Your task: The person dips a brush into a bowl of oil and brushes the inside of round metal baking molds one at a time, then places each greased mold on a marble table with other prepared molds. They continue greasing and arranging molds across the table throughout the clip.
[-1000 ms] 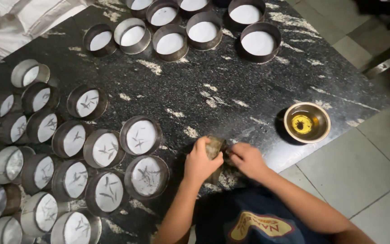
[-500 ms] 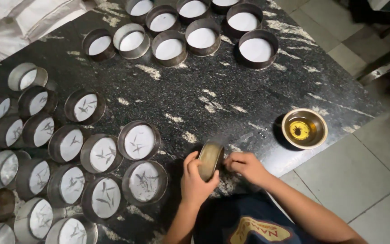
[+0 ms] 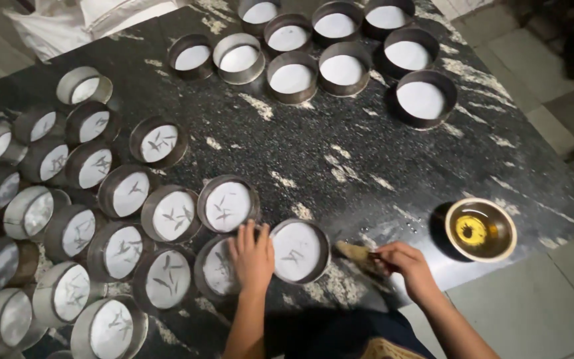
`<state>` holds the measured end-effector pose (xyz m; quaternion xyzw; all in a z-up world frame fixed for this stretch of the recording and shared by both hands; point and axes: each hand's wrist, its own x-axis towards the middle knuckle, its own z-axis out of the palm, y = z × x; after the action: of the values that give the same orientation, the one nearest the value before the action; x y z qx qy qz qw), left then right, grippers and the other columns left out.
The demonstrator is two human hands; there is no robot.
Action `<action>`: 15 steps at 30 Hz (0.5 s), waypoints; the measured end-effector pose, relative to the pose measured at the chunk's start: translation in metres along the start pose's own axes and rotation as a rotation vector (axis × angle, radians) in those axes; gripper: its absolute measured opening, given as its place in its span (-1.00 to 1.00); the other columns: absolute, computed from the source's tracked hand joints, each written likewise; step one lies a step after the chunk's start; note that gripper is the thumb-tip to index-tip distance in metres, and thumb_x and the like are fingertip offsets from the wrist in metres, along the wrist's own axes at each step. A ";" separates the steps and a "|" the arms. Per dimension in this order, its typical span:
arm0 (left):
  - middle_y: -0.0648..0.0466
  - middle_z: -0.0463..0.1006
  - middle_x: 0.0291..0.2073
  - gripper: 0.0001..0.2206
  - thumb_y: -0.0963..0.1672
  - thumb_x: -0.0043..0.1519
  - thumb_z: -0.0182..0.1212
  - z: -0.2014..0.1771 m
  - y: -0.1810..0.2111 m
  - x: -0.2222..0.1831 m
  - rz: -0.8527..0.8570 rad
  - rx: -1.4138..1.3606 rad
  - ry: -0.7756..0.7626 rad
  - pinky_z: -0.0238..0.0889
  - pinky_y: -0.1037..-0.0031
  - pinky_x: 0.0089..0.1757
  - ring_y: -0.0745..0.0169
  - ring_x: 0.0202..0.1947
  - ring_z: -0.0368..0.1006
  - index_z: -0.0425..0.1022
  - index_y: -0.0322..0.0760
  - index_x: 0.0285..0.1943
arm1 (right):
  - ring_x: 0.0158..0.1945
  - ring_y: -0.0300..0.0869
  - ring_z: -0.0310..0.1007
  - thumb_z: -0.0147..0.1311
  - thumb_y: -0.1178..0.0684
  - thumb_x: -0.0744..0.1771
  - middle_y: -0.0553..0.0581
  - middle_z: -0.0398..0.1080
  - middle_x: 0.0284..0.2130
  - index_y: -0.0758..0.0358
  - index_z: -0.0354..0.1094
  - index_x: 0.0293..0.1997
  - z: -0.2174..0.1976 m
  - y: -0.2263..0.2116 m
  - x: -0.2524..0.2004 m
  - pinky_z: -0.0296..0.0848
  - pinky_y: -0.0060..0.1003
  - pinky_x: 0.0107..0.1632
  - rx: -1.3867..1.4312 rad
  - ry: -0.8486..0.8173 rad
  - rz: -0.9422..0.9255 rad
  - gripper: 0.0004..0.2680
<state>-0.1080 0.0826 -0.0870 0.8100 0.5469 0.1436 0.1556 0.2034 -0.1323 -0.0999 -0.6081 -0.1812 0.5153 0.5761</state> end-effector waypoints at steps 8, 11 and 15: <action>-0.13 0.29 0.37 -0.42 0.09 0.20 0.20 -0.013 -0.060 0.052 -0.018 0.151 0.162 -0.19 -0.27 0.29 -0.16 0.44 0.06 0.33 -0.24 0.35 | -0.37 -0.14 0.44 0.04 0.20 0.28 0.20 0.51 -0.39 0.54 0.51 -0.22 -0.020 -0.037 -0.008 0.40 -0.27 -0.22 -0.081 0.135 -0.160 -0.83; -0.18 0.38 0.27 -0.47 0.02 0.09 0.29 -0.021 -0.081 0.088 0.008 0.063 0.250 -0.10 -0.23 0.23 -0.26 0.36 0.15 0.43 -0.28 0.21 | -0.36 -0.12 0.44 0.05 0.17 0.31 0.23 0.50 -0.43 0.53 0.51 -0.20 -0.040 -0.035 -0.002 0.37 -0.27 -0.20 -0.160 0.238 -0.133 -0.83; -0.24 0.46 0.17 -0.66 -0.09 0.26 0.25 -0.030 -0.104 0.181 0.153 -0.150 0.495 0.15 -0.01 0.25 -0.29 0.24 0.33 0.45 -0.35 0.16 | -0.37 -0.07 0.49 0.09 0.17 0.31 0.29 0.51 -0.44 0.51 0.53 -0.15 -0.091 -0.015 0.021 0.43 -0.21 -0.23 -0.220 0.407 -0.104 -0.83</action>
<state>-0.1427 0.2906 -0.0908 0.7754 0.4934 0.3886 0.0656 0.2932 -0.1579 -0.1131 -0.7486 -0.1473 0.3287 0.5567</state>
